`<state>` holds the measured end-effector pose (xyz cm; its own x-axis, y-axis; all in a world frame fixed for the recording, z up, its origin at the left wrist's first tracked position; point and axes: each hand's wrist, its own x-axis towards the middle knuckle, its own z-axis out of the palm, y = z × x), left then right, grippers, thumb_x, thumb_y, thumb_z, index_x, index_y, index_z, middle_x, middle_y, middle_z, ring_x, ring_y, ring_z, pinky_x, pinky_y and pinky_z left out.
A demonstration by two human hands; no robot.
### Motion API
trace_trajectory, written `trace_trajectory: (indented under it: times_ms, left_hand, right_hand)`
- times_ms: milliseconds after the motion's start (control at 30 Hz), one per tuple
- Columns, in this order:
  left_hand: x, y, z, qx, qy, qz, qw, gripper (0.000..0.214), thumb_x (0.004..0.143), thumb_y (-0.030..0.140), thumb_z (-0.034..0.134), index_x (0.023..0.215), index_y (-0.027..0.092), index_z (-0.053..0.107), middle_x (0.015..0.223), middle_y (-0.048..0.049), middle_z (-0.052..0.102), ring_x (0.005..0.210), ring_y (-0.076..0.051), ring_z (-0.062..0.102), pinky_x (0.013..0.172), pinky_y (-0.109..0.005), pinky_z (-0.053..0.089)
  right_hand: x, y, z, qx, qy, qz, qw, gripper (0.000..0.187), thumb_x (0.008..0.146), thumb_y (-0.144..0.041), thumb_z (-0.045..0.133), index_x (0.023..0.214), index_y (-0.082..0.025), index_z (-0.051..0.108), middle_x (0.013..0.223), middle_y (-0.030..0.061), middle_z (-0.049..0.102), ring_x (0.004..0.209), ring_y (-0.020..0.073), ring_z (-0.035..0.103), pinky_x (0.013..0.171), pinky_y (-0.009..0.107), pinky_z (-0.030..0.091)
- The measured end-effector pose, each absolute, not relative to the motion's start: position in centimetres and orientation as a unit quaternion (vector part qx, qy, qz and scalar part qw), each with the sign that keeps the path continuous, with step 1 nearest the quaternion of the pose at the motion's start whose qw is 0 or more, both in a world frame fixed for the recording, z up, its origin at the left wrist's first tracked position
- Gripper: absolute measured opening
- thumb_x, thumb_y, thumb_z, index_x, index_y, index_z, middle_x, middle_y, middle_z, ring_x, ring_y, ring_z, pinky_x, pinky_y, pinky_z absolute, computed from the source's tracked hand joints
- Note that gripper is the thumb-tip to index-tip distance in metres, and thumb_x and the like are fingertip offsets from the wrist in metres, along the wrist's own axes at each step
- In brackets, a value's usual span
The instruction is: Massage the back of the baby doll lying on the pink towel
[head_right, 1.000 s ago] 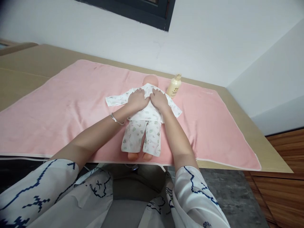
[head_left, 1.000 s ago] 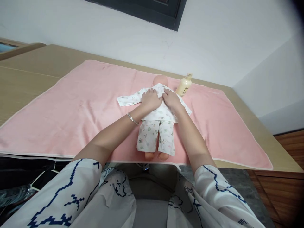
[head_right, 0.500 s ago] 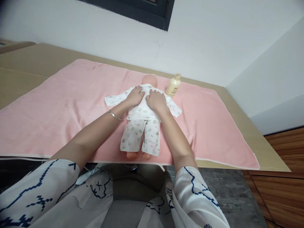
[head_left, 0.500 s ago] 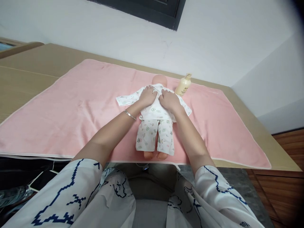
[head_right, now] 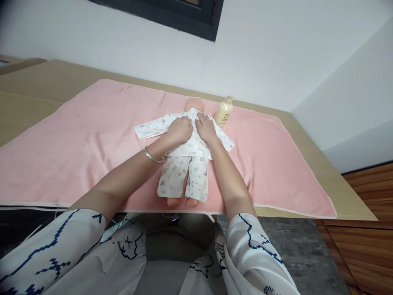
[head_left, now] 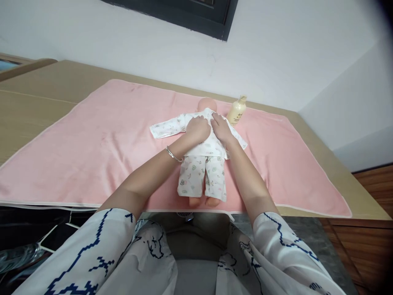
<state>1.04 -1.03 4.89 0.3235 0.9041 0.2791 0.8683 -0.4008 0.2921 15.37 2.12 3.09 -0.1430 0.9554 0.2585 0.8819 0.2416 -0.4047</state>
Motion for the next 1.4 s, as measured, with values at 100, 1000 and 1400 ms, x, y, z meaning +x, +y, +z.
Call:
trace_trajectory:
  times_ms: [100, 1000, 1400]
  left_hand:
    - [0.2, 0.7, 4.2, 0.796, 0.559, 0.22, 0.078, 0.052, 0.098, 0.029, 0.03, 0.135, -0.001, 0.051, 0.144, -0.0255, 0.052, 0.137, -0.034, 0.047, 0.114, -0.046, 0.037]
    - [-0.5, 2.9, -2.0, 0.691, 0.419, 0.576, 0.121, 0.064, 0.095, 0.065, 0.025, 0.128, 0.02, 0.055, 0.15, -0.0149, 0.048, 0.144, -0.026, 0.039, 0.123, -0.048, 0.026]
    - [-0.5, 1.5, -1.1, 0.677, 0.493, 0.533, 0.118, 0.059, 0.101, 0.054, 0.017, 0.131, 0.019, 0.054, 0.157, -0.0129, 0.039, 0.148, -0.02, 0.033, 0.123, -0.04, 0.026]
  right_hand:
    - [13.7, 0.4, 4.2, -0.622, -0.76, 0.024, 0.187, 0.05, 0.097, -0.029, 0.025, 0.137, -0.011, 0.049, 0.142, 0.0186, 0.055, 0.13, 0.0358, 0.051, 0.108, 0.056, 0.038]
    - [12.6, 0.4, 3.7, -0.547, -0.778, 0.034, 0.306, 0.046, 0.095, -0.029, 0.035, 0.133, -0.017, 0.057, 0.149, 0.0117, 0.05, 0.145, 0.0287, 0.037, 0.121, 0.055, 0.026]
    - [12.7, 0.0, 3.8, -0.567, -0.765, 0.036, 0.303, 0.048, 0.093, -0.025, 0.033, 0.133, -0.013, 0.058, 0.15, 0.0126, 0.05, 0.144, 0.0234, 0.039, 0.122, 0.045, 0.027]
